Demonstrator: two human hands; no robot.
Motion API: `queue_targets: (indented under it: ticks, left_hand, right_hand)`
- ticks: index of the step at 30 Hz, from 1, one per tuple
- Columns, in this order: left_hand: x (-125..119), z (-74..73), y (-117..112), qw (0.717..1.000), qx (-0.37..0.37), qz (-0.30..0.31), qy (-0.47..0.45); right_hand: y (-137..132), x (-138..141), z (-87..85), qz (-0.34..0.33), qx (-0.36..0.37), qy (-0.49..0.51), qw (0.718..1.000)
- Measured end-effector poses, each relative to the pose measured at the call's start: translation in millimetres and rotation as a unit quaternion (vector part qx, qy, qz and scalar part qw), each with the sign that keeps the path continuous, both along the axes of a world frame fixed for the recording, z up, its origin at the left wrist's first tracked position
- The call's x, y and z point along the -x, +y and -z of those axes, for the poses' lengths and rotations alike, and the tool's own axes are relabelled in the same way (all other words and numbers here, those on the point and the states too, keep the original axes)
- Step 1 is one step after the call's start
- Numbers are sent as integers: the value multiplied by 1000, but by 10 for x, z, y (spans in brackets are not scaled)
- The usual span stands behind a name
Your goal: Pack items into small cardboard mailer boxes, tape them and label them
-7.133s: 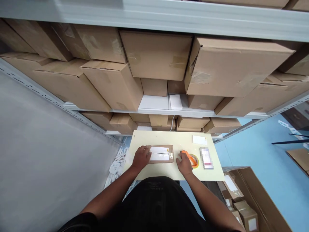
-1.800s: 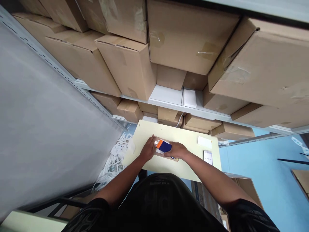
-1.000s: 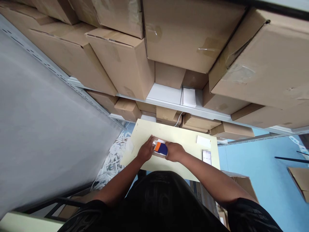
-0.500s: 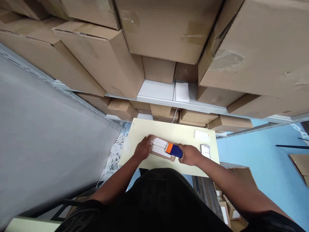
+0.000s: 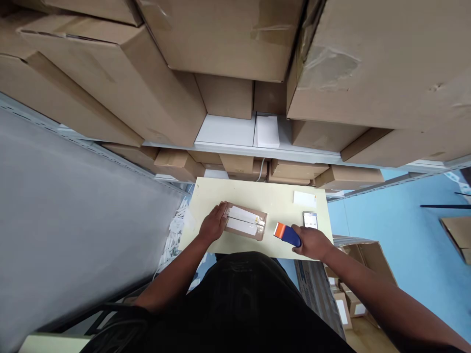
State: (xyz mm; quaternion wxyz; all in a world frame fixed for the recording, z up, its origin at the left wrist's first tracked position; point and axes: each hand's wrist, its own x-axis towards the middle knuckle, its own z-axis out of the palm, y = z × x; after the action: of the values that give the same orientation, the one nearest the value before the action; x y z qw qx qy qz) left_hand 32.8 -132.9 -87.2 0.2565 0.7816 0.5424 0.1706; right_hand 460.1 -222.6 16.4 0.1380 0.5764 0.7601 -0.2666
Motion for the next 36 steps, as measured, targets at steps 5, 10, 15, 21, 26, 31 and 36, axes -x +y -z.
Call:
queue_targets:
  ticks: [5,10,15,21,26,31,36]
  left_hand:
    - [-17,-37,22,1000,5,16,-9]
    - [-21,-38,38,998,37,3,-43]
    - [-1,-41,15,997,53,-1,-53]
    - [7,-31,1,996,66,-24,-51]
    - [16,-9,11,996,74,-21,-55]
    - [33,16,5,996,69,-20,-60]
    - [22,-18,-10,995,74,-18,-69]
  right_hand:
    - [215,240,194,-1,31,-23,999]
    - [436,429,383,59,73,16,995]
    - [289,684,688,216,173,39,960]
    - [-245,818,903,403,156,169,886]
    - [-399,594,934,529,70,189,825]
    - [-229,527,1115,609,12,304,732]
    - [-26,497,1301,600,44,340,723]
